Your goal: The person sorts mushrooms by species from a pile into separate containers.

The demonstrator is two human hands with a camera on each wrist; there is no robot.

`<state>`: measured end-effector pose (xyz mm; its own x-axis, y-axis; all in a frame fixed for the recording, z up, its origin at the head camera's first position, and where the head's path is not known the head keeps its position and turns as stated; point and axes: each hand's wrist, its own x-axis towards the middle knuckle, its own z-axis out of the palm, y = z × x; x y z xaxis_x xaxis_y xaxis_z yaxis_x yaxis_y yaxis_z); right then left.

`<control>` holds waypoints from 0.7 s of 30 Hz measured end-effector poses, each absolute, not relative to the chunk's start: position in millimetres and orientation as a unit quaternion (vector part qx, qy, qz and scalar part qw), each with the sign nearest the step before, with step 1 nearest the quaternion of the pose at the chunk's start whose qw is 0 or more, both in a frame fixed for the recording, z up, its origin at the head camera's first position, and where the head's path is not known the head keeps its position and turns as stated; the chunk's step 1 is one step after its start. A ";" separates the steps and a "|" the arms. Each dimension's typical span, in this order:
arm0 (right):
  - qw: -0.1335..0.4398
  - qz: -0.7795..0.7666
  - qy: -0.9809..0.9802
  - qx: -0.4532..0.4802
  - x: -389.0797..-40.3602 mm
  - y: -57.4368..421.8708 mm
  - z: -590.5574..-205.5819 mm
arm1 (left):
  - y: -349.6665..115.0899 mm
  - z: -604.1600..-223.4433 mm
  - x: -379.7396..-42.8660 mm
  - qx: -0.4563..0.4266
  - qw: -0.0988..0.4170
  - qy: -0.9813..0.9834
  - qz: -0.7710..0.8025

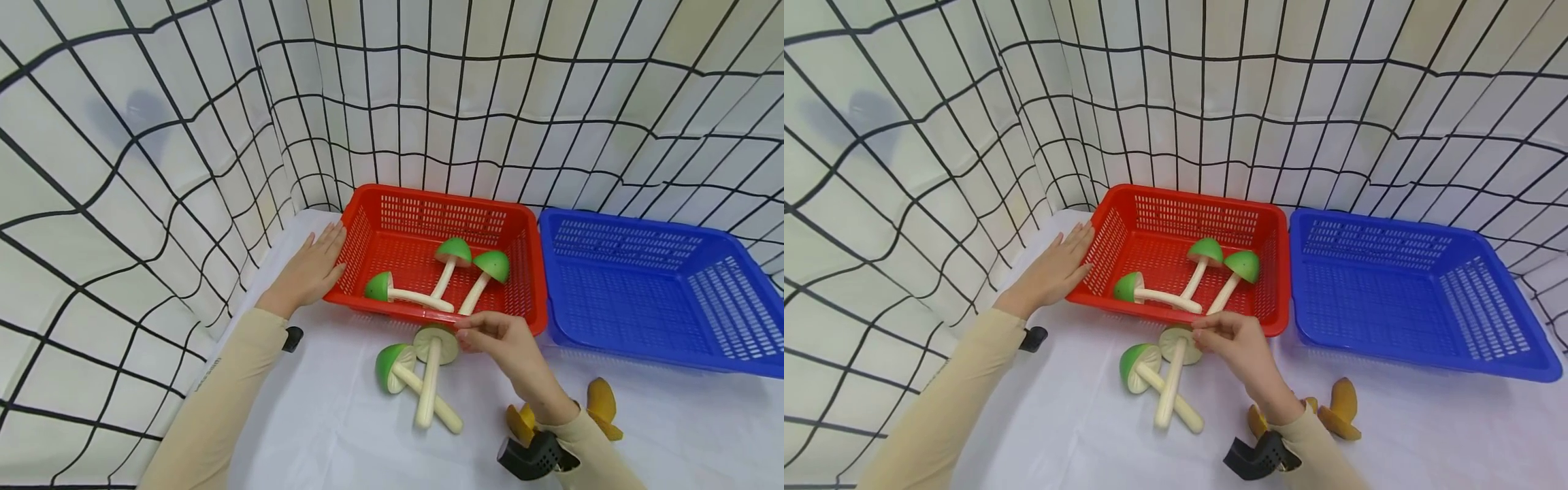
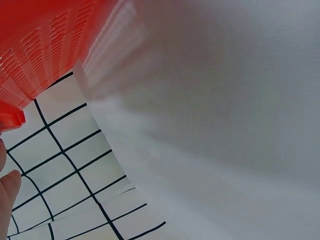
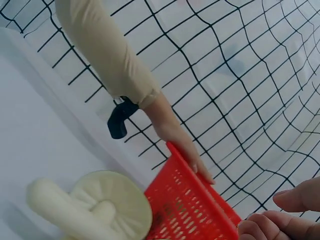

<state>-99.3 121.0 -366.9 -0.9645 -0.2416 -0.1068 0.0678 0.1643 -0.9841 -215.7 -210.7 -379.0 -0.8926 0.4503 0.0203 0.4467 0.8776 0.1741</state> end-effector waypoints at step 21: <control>0.263 -0.673 0.692 -0.018 -48.5 110.0 -429.0 | -210.1 -379.0 -216.6 0.229 0.010 0.970 0.083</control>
